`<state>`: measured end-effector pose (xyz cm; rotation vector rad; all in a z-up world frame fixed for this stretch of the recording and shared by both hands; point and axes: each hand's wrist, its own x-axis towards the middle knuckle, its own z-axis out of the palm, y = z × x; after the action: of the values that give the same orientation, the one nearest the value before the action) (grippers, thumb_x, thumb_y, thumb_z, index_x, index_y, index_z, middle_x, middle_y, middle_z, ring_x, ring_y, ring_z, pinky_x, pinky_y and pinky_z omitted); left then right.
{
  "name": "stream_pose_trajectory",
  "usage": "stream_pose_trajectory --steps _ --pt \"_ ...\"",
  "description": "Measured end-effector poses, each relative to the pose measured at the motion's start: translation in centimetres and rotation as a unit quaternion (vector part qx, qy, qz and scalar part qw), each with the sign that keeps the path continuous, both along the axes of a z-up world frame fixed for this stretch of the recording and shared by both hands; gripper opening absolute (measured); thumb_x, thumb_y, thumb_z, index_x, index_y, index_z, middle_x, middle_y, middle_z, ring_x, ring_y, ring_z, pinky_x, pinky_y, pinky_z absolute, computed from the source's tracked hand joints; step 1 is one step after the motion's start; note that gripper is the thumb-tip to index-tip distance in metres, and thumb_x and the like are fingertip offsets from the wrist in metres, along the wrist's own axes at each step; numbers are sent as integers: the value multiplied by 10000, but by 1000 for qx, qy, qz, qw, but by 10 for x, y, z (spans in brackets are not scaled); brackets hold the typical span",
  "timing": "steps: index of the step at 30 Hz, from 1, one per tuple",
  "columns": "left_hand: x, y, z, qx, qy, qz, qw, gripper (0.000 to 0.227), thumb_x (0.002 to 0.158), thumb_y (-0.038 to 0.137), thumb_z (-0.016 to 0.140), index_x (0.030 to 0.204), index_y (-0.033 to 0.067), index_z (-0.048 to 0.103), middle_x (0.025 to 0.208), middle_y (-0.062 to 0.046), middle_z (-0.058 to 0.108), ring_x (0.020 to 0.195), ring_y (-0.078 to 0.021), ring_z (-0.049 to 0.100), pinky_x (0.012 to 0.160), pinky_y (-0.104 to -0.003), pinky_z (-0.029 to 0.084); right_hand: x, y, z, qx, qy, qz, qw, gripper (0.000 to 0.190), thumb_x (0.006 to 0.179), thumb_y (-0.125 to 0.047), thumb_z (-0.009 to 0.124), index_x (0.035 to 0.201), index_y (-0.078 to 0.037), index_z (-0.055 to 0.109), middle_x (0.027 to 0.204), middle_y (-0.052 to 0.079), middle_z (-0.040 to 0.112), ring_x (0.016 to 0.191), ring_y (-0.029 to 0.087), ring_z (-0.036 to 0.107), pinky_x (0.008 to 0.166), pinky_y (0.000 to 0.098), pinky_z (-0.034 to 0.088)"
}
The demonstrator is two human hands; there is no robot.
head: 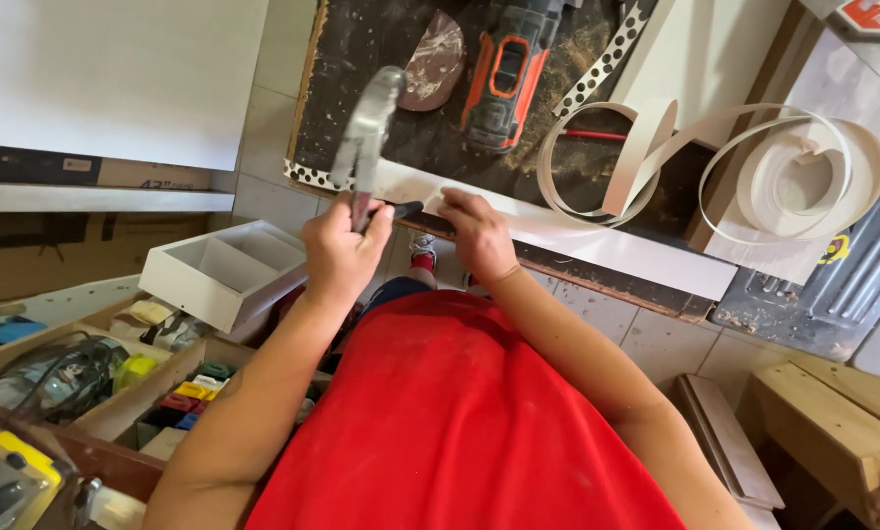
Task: Attaching a piece of trim to a wooden board using a hammer, punch, and power drill in a workshop environment.
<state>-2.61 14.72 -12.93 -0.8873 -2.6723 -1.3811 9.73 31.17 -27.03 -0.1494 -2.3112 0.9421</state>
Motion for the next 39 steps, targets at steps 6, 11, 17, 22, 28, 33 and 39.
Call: stream_pose_trajectory --steps 6,11,17,22,28,33,39 --pt "-2 12 -8 -22 1 -7 1000 157 856 198 873 842 132 732 566 -98 657 548 -318 711 492 -408 532 -3 7 2 34 7 -39 999 181 1045 -120 663 922 -96 793 1044 63 704 978 287 676 878 335 594" --pt "-3 19 -10 -35 -7 -21 999 163 873 188 853 855 107 712 612 -134 678 604 -365 725 507 -449 541 -9 6 -1 21 7 -75 997 101 1002 -179 755 930 -116 786 920 41 662 888 266 645 825 346 594" --pt "-2 28 -14 -39 8 -45 998 154 876 138 844 859 75 705 637 -147 697 625 -403 729 517 -471 556 -15 3 -5 1 5 -87 996 94 968 -198 789 912 -123 790 893 30 663 874 258 637 812 340 589" --pt "-1 26 -26 -53 38 -56 996 172 878 170 856 861 94 702 650 -134 698 630 -380 732 536 -444 576 -15 3 -6 -2 8 -89 996 91 965 -207 791 914 -132 788 893 29 664 878 258 636 819 339 589" --pt "1 30 -29 -52 44 -61 996 200 894 204 858 857 101 691 659 -124 705 626 -370 732 528 -434 573 -14 5 -5 -2 6 -83 997 131 1001 -233 752 922 -133 782 909 33 664 886 261 635 821 330 586" --pt "4 34 -24 -42 23 -62 997 211 904 202 855 858 91 682 652 -133 694 635 -376 733 522 -430 566 -21 2 -6 -10 2 -79 997 149 996 -247 756 910 -128 781 901 30 662 884 259 639 815 334 587" --pt "-7 31 -26 -72 23 -42 996 258 899 242 882 856 89 678 620 -129 670 600 -375 720 507 -429 546 -33 -4 -14 -16 1 -58 998 152 1002 -257 743 904 -142 763 897 25 653 887 260 636 816 327 581"
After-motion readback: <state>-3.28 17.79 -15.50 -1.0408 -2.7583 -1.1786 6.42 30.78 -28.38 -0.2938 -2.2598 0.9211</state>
